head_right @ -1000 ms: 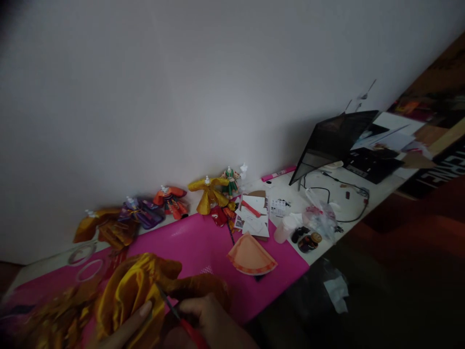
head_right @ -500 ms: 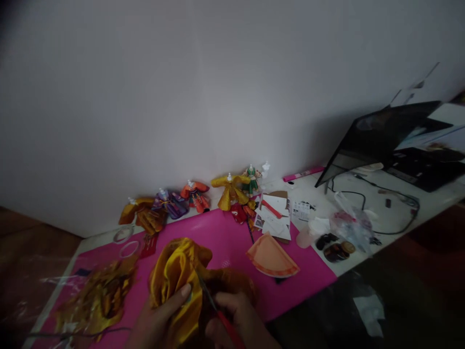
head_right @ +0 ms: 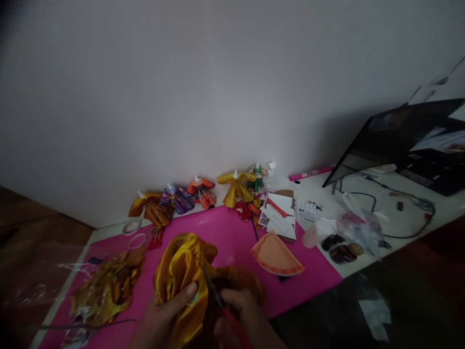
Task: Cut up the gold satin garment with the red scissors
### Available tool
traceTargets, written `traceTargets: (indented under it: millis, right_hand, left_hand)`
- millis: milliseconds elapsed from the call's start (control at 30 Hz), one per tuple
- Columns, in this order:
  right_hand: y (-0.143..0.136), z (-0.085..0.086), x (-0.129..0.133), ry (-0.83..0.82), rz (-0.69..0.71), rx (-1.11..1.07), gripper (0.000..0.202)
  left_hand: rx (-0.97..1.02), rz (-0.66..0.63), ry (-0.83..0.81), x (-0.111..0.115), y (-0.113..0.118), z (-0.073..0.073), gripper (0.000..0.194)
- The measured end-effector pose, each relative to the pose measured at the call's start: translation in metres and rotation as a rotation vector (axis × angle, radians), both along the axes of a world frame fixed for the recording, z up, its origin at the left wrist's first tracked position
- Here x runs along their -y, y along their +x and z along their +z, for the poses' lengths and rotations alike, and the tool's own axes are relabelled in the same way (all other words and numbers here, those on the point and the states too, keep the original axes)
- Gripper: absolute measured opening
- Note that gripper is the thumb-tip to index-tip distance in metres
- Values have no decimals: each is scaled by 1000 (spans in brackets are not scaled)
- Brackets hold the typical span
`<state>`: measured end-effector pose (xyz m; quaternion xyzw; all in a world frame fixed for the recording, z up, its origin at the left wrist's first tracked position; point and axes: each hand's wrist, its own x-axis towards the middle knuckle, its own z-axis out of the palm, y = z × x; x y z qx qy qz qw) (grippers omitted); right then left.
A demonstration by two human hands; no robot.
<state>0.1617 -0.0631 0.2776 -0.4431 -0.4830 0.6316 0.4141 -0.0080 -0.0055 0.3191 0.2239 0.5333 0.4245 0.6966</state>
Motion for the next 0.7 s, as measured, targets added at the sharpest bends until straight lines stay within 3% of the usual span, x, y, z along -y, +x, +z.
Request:
traceTargets:
  millis: [67,233,367,533,700]
  right_hand:
    - [-3,2,-4,24,-22,42,71]
    - [-8,11,-22,43,124,-10,83]
    - [-8,15,-24,88,35,17,79]
    - [-6,13,-20,98,115,63,83]
    - [-3,15,-8,131,-49,137,78]
  left_hand:
    - [-21,-15,-2,1,-2,1,62]
    - [-52,-40,17,2,-6,0,55]
    - [-17,-58,37,2,-7,-2,52]
    - [15,-87,30,2,-7,-4,48]
    - [7,-120,62,1,-7,-3,49]
